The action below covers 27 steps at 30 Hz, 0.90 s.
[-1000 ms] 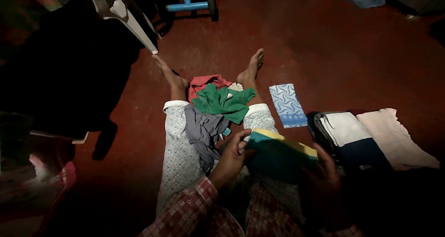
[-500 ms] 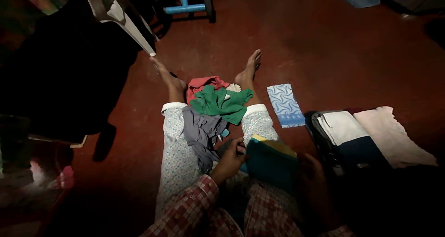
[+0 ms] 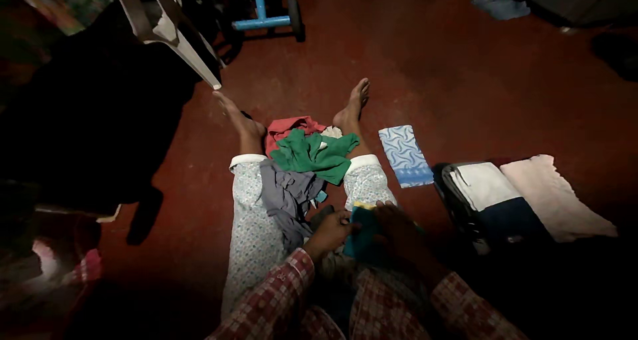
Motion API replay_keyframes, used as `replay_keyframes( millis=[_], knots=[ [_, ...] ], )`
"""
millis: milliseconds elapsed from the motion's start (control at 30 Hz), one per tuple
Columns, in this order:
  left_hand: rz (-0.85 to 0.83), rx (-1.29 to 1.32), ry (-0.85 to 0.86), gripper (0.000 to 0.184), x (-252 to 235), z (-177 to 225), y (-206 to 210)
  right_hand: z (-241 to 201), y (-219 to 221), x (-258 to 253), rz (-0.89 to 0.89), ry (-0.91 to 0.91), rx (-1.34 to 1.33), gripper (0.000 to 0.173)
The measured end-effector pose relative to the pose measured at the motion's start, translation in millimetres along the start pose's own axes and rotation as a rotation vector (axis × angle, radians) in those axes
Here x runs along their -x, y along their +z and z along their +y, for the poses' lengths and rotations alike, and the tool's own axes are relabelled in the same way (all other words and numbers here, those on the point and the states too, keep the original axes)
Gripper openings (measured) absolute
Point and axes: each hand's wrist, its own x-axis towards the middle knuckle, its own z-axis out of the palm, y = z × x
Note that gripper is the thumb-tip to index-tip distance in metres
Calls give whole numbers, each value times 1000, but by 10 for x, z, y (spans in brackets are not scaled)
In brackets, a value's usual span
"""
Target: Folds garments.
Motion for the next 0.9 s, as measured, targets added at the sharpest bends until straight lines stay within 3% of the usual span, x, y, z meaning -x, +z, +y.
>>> replay_keyframes(
  millis=[100, 167, 367, 533, 600, 733, 900],
  knots=[
    [-50, 139, -8, 31, -88, 19, 41, 1, -134, -32, -14, 36, -96, 47],
    [-20, 237, 21, 30, -148, 23, 93, -6, -198, -57, 1, 23, -118, 44],
    [-14, 141, 285, 27, -122, 296, 103, 150, -520, -185, -55, 21, -394, 68],
    [-62, 91, 511, 31, -256, 411, 20, 146, -1009, -313, -255, 206, -440, 43],
    [-19, 188, 476, 28, -295, 413, -13, 247, -1171, -378, -271, 263, -410, 41],
    [94, 343, 222, 24, -355, 209, -151, 648, -1441, -551, -35, 336, -483, 24],
    [84, 354, -9, 23, -486, -275, -218, 1012, -1598, -1113, 141, 558, -536, 24]
  ],
)
